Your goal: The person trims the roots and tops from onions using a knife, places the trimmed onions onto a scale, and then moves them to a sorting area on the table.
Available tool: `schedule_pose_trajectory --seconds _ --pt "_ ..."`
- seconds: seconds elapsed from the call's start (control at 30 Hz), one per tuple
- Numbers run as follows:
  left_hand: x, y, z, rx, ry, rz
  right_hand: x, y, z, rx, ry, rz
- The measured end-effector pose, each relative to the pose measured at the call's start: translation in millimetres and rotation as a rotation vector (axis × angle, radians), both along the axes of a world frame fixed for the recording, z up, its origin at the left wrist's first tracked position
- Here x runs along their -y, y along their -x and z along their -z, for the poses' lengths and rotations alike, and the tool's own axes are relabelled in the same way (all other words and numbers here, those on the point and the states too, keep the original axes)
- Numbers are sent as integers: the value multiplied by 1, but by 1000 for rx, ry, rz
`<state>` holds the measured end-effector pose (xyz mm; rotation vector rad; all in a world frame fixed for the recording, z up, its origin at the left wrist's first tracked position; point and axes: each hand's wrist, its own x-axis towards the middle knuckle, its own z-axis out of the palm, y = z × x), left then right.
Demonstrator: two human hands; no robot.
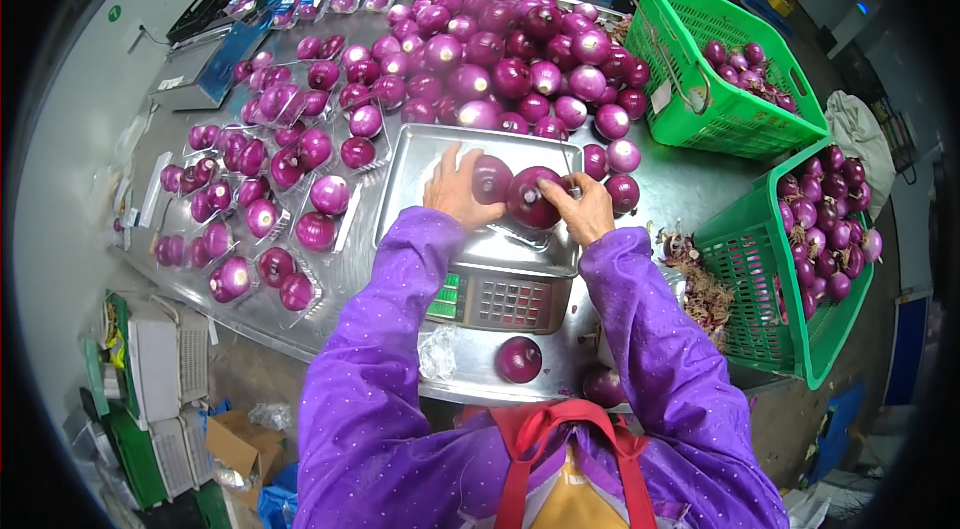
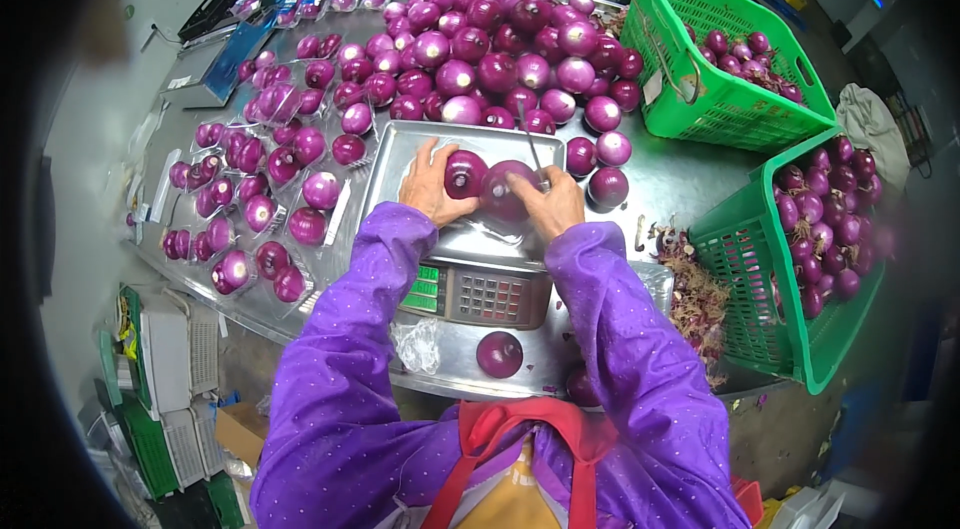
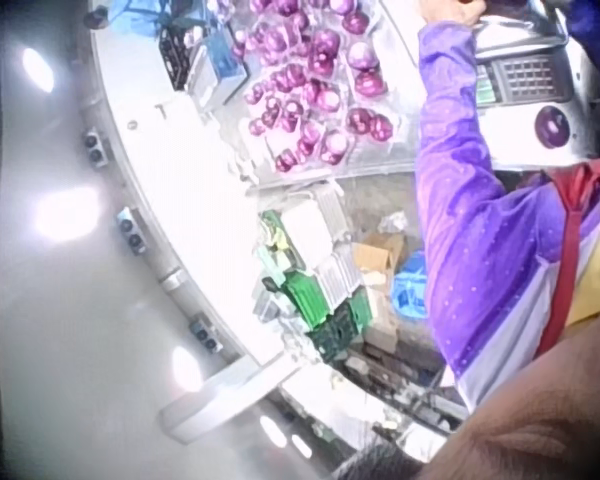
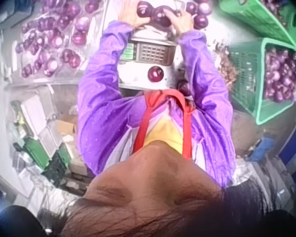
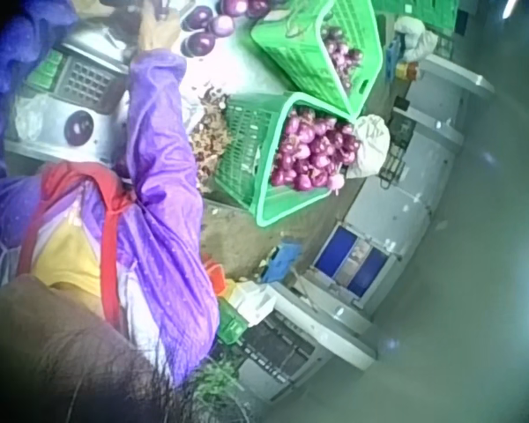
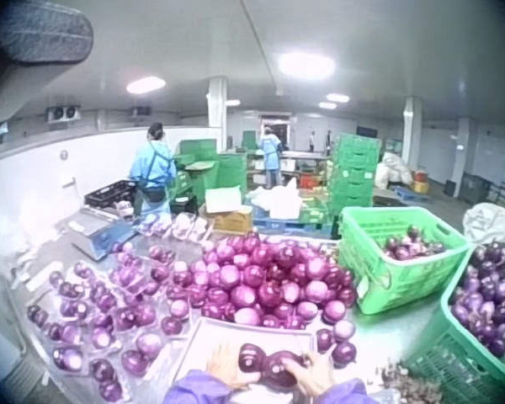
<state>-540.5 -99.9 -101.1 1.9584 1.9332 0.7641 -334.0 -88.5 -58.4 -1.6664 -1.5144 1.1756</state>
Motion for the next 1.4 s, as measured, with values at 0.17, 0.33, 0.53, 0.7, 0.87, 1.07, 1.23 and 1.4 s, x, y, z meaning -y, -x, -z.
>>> schedule_pose_trajectory --seconds 0.17,0.33,0.53,0.7,0.87,1.07,1.23,1.4 --pt "-2 0 -1 17 88 30 5 0 12 4 -246 -149" --pt "-11 19 -12 139 216 163 0 3 0 11 -125 -167" --pt "-9 9 -13 -158 7 109 -9 -4 11 -142 -84 -136" --pt "2 11 -4 -38 -106 110 -8 -3 -4 -81 -162 -158" --pt "4 10 -8 31 -105 161 -7 -2 -12 -453 209 -8" --pt "-6 8 -13 -182 -279 253 -16 -7 -15 -350 194 -36" --pt "-5 4 -9 -145 -311 225 -33 -15 -3 -232 267 -93" --pt "-9 -12 2 3 -319 103 -43 -3 -5 163 202 -184"
